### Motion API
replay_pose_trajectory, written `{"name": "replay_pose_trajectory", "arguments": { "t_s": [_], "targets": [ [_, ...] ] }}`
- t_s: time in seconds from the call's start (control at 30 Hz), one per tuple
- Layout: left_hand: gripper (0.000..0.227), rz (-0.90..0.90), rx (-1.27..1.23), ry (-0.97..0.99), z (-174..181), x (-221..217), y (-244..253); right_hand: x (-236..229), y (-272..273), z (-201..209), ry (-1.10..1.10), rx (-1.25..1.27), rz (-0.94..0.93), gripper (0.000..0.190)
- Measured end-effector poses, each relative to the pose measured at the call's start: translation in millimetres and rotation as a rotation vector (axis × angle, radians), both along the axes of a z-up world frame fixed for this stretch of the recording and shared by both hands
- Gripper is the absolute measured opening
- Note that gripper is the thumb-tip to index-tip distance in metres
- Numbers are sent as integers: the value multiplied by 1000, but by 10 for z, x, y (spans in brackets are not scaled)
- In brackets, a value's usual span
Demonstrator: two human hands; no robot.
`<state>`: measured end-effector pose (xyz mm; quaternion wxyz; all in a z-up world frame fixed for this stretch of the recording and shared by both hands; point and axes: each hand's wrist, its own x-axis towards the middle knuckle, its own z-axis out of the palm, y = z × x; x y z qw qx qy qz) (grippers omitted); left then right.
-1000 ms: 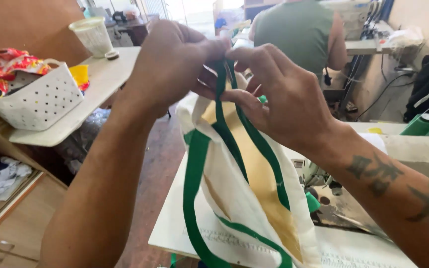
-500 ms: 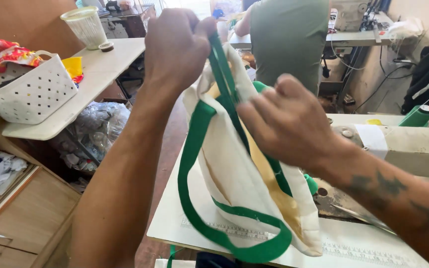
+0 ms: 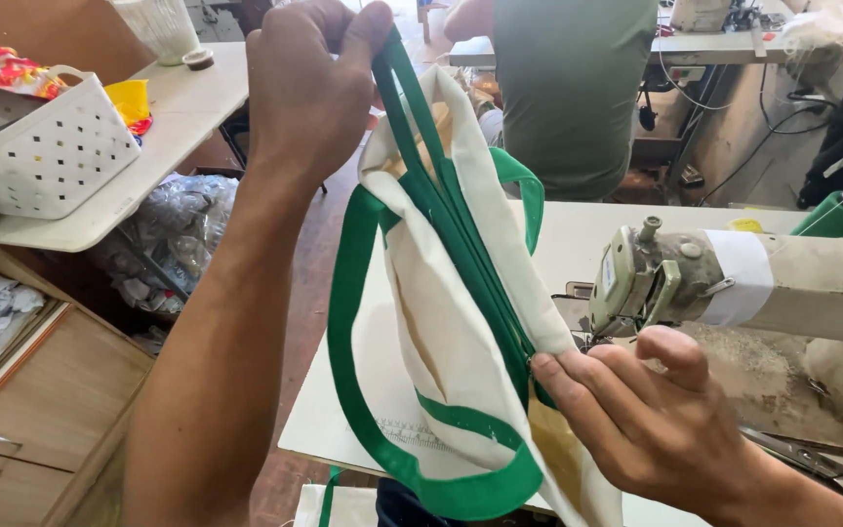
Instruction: Attaching green handles to a white canvas bag using an industrial sewing machine
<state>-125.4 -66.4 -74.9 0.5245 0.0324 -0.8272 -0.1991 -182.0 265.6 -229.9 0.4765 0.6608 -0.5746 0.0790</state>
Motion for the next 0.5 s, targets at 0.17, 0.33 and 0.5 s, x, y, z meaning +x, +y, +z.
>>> {"name": "replay_pose_trajectory", "arguments": {
  "t_s": [0.17,0.33,0.5],
  "targets": [
    [39,8,-65,35,-24,-44,-11,6,-44,59,-11,-22,36,14],
    [50,64,41,-5,-104,-210,-84,-36,-54,32,-136,-49,64,16],
    [38,-20,-48,52,-216,-389,-114,33,-69,126,-116,-60,91,8]
  ]
}}
